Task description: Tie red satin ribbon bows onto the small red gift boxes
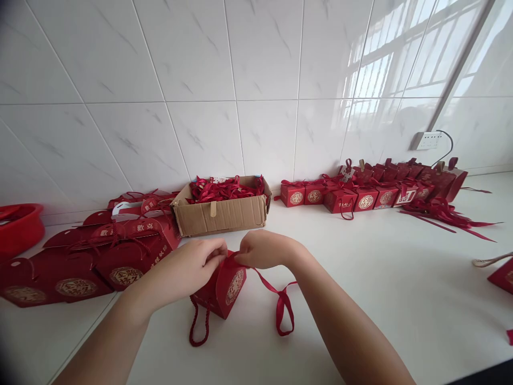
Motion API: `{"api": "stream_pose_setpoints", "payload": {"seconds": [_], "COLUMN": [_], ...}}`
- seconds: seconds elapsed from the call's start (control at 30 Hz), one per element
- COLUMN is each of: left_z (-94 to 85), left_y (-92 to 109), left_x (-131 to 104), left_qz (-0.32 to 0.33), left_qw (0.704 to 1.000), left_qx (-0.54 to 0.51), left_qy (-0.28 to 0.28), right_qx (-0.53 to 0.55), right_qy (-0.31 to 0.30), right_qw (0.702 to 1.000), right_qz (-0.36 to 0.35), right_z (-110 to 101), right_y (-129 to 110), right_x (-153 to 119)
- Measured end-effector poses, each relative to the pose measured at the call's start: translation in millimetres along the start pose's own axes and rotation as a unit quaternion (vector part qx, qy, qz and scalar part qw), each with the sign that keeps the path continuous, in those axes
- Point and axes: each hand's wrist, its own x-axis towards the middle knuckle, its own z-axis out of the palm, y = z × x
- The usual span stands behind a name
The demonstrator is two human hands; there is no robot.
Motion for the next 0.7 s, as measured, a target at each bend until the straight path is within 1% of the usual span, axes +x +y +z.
{"api": "stream_pose_setpoints", "payload": {"seconds": [0.07,0.1,0.13,0.17,0.23,0.3,0.33,0.4,0.43,0.47,0.53,0.6,0.63,0.7], "left_z": [-2.1,-3.2,-4.5,-5.7,-8.3,-10.9,-12.0,-13.9,-14.5,-14.9,-14.9,-14.3,-14.0,-13.7], "left_y": [-0.4,-0.1,0.8,2.1,5.5,8.1,8.2,4.8,1.1,-3.6,-14.9,-25.5,-29.5,-34.3], "left_x": [-0.4,-0.8,-1.4,-2.0,-3.7,-5.6,-6.5,-7.5,-7.6,-7.2,-5.3,-2.5,-1.2,1.1], "left_qz": [0.016,0.023,0.029,0.035,0.049,0.067,0.074,0.067,0.052,0.031,-0.021,-0.063,-0.073,-0.08], "left_qw": [0.999,0.998,0.997,0.995,0.988,0.977,0.972,0.968,0.972,0.978,0.991,0.996,0.994,0.99], "left_qx": [-0.006,-0.012,-0.019,-0.027,-0.049,-0.075,-0.085,-0.09,-0.081,-0.066,-0.018,0.046,0.075,0.117], "left_qy": [0.032,0.049,0.068,0.089,0.139,0.189,0.207,0.222,0.214,0.194,0.129,0.052,0.021,-0.018], "right_qx": [0.009,0.03,0.062,0.1,0.184,0.252,0.274,0.301,0.31,0.317,0.324,0.322,0.319,0.313], "right_qy": [0.078,0.107,0.12,0.115,0.074,0.04,0.042,0.078,0.109,0.141,0.211,0.288,0.334,0.446], "right_qw": [0.997,0.994,0.991,0.987,0.975,0.957,0.949,0.938,0.93,0.922,0.901,0.874,0.856,0.8], "right_qz": [0.003,-0.007,-0.026,-0.049,-0.103,-0.139,-0.147,-0.156,-0.163,-0.171,-0.197,-0.225,-0.232,-0.25], "right_z": [-2.4,-3.3,-3.8,-3.9,-2.9,-1.7,-1.7,-3.7,-5.7,-8.3,-14.4,-20.4,-23.1,-28.2], "right_y": [-0.6,-1.3,-2.1,-3.1,-5.5,-7.7,-8.5,-9.7,-10.3,-11.0,-13.2,-16.0,-17.4,-19.0], "right_x": [-4.2,-5.7,-6.5,-6.5,-4.7,-2.3,-1.8,-3.7,-6.6,-11.0,-24.2,-42.4,-52.6,-73.7]}}
